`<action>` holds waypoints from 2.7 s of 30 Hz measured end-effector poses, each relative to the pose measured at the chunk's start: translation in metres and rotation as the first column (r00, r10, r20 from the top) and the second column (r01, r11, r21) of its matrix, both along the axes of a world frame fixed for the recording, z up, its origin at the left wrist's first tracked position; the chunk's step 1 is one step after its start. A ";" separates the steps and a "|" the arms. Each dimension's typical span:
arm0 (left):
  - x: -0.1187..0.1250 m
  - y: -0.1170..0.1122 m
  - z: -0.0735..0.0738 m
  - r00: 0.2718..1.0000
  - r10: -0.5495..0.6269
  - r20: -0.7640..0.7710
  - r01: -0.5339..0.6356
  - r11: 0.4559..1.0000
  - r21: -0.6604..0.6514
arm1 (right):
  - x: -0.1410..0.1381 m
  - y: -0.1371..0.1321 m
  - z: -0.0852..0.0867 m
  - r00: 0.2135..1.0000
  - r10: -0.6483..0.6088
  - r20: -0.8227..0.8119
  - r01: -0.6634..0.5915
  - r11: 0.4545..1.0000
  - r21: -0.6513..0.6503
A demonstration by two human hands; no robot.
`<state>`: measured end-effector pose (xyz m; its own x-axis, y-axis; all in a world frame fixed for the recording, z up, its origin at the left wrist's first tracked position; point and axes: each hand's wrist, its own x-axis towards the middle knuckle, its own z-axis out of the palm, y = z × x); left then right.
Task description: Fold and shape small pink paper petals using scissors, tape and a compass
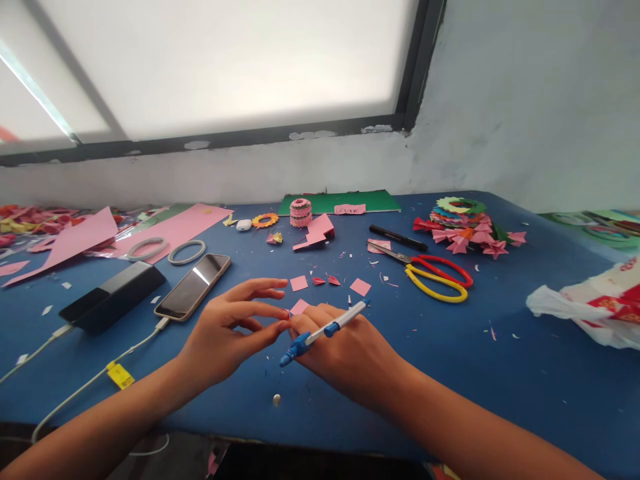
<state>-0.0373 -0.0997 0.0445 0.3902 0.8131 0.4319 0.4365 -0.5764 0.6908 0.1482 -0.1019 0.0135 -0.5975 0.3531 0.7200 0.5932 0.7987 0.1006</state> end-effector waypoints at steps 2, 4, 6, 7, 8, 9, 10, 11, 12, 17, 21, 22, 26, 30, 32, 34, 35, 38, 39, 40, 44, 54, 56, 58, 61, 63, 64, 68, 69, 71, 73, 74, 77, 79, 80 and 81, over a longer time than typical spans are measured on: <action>0.001 0.000 0.001 1.000 0.011 -0.005 -0.011 0.999 -0.032 | 0.000 0.000 0.000 1.000 0.005 0.009 -0.005 1.000 0.000; 0.001 0.000 0.000 1.000 0.012 -0.006 -0.012 1.000 -0.024 | 0.000 0.000 -0.001 1.000 0.007 0.020 -0.007 1.000 0.002; 0.002 -0.001 -0.001 1.000 0.006 -0.012 -0.005 1.000 0.029 | 0.000 -0.001 -0.001 1.000 0.012 0.027 -0.012 1.000 0.001; 0.003 -0.001 -0.002 1.000 0.001 -0.020 0.001 0.998 0.065 | 0.000 -0.001 -0.002 1.000 0.014 0.026 -0.013 1.000 -0.006; 0.003 -0.002 -0.003 1.000 -0.004 -0.028 0.006 0.995 0.102 | 0.000 -0.001 -0.002 1.000 0.015 0.024 -0.015 1.000 -0.021; 0.003 -0.002 -0.003 0.999 -0.007 -0.036 0.012 0.991 0.133 | 0.000 -0.002 -0.003 1.000 0.019 0.018 -0.018 0.999 -0.041; 0.004 -0.003 -0.004 0.999 -0.010 -0.042 0.016 0.987 0.158 | 0.000 -0.002 -0.003 1.000 0.018 0.004 -0.018 0.997 -0.070; 0.004 -0.003 -0.004 0.999 -0.009 -0.045 0.017 0.985 0.173 | 0.000 -0.002 -0.002 1.000 0.013 -0.017 -0.014 0.994 -0.112; 0.003 -0.002 -0.003 0.999 -0.006 -0.043 0.014 0.983 0.184 | -0.001 -0.001 -0.002 0.999 0.002 -0.046 -0.010 0.986 -0.166; -0.002 0.002 0.003 0.998 0.066 -0.021 -0.060 0.976 0.207 | -0.002 -0.002 0.006 0.967 -0.063 -0.248 -0.064 0.878 -0.474; -0.013 0.011 0.010 0.975 0.214 -0.066 -0.198 0.961 0.194 | -0.001 -0.002 0.013 0.937 -0.107 -0.333 -0.103 0.826 -0.554; -0.015 0.014 0.012 0.963 0.246 -0.115 -0.222 0.957 0.185 | 0.000 -0.001 0.014 0.931 -0.116 -0.347 -0.110 0.816 -0.567; -0.021 0.024 0.012 0.872 0.225 -0.434 -0.201 0.974 0.101 | 0.004 0.002 0.019 0.902 -0.153 -0.405 -0.140 0.783 -0.607; -0.019 0.025 0.007 0.895 0.202 -0.397 -0.209 0.978 0.028 | 0.008 0.003 0.020 0.861 -0.208 -0.464 -0.183 0.724 -0.665; -0.016 0.023 0.006 0.959 0.123 -0.257 -0.153 0.983 -0.099 | 0.009 0.004 0.020 0.836 -0.226 -0.500 -0.220 0.695 -0.684; -0.012 0.019 0.006 0.998 -0.005 -0.055 -0.011 0.960 -0.279 | 0.009 0.005 0.019 0.820 -0.220 -0.528 -0.265 0.673 -0.691; -0.010 0.016 0.006 0.997 -0.060 0.057 0.076 0.932 -0.355 | 0.009 0.005 0.019 0.815 -0.207 -0.540 -0.290 0.661 -0.692; -0.003 0.010 0.003 0.944 -0.116 0.310 0.257 0.846 -0.468 | 0.006 0.005 0.017 0.814 -0.171 -0.556 -0.343 0.631 -0.696; 0.000 0.009 0.002 0.927 -0.104 0.359 0.278 0.834 -0.477 | 0.005 0.005 0.017 0.816 -0.157 -0.556 -0.357 0.618 -0.700; 0.001 0.008 0.001 0.915 -0.086 0.393 0.285 0.829 -0.481 | 0.004 0.005 0.016 0.820 -0.145 -0.554 -0.371 0.604 -0.706; 0.004 0.007 -0.001 0.894 -0.018 0.447 0.254 0.843 -0.475 | -0.001 0.004 0.014 0.811 -0.111 -0.575 -0.446 0.519 -0.729; 0.002 0.005 -0.001 0.881 -0.006 0.474 0.278 0.816 -0.507 | 0.000 0.000 0.012 0.799 -0.042 -0.599 -0.532 0.412 -0.740; 0.003 0.006 -0.002 0.879 0.002 0.477 0.278 0.810 -0.516 | 0.000 -0.001 0.012 0.812 -0.044 -0.582 -0.516 0.412 -0.751; 0.003 0.007 -0.003 0.869 0.008 0.494 0.291 0.801 -0.524 | -0.001 -0.001 0.011 0.824 -0.053 -0.564 -0.496 0.412 -0.764; 0.003 0.009 -0.003 0.852 0.025 0.523 0.310 0.781 -0.543 | -0.002 -0.002 0.012 0.843 -0.045 -0.536 -0.471 0.420 -0.776; 0.003 0.011 -0.002 0.838 0.054 0.543 0.304 0.781 -0.546 | 0.001 -0.001 0.017 0.862 -0.038 -0.505 -0.441 0.434 -0.786; 0.002 0.012 -0.001 0.830 0.073 0.552 0.293 0.786 -0.544 | 0.004 0.001 0.021 0.884 -0.033 -0.466 -0.407 0.437 -0.802; -0.004 0.017 0.007 0.803 0.141 0.579 0.237 0.816 -0.527 | 0.032 0.018 0.042 0.997 -0.001 -0.082 -0.074 0.410 -0.909; -0.006 0.018 0.009 0.795 0.149 0.588 0.231 0.822 -0.520 | 0.041 0.024 0.047 0.999 0.001 0.052 0.047 0.392 -0.919; -0.010 0.020 0.012 0.781 0.153 0.606 0.230 0.831 -0.507 | 0.058 0.038 0.052 0.953 -0.017 0.302 0.288 0.352 -0.890; -0.012 0.020 0.014 0.776 0.154 0.612 0.223 0.840 -0.495 | 0.071 0.051 0.052 0.873 -0.081 0.481 0.475 0.370 -0.799; -0.013 0.020 0.015 0.777 0.155 0.610 0.216 0.844 -0.490 | 0.076 0.057 0.049 0.843 -0.111 0.527 0.527 0.374 -0.763; -0.014 0.020 0.016 0.787 0.160 0.596 0.193 0.853 -0.485 | 0.086 0.070 0.035 0.771 -0.158 0.617 0.626 0.365 -0.689; -0.014 0.020 0.016 0.793 0.167 0.586 0.179 0.856 -0.486 | 0.087 0.076 0.026 0.747 -0.172 0.642 0.655 0.353 -0.668; -0.014 0.020 0.016 0.795 0.173 0.582 0.171 0.856 -0.488 | 0.085 0.079 0.023 0.745 -0.185 0.641 0.659 0.355 -0.663; -0.013 0.020 0.016 0.797 0.178 0.577 0.165 0.856 -0.491 | 0.082 0.083 0.020 0.748 -0.205 0.631 0.656 0.367 -0.660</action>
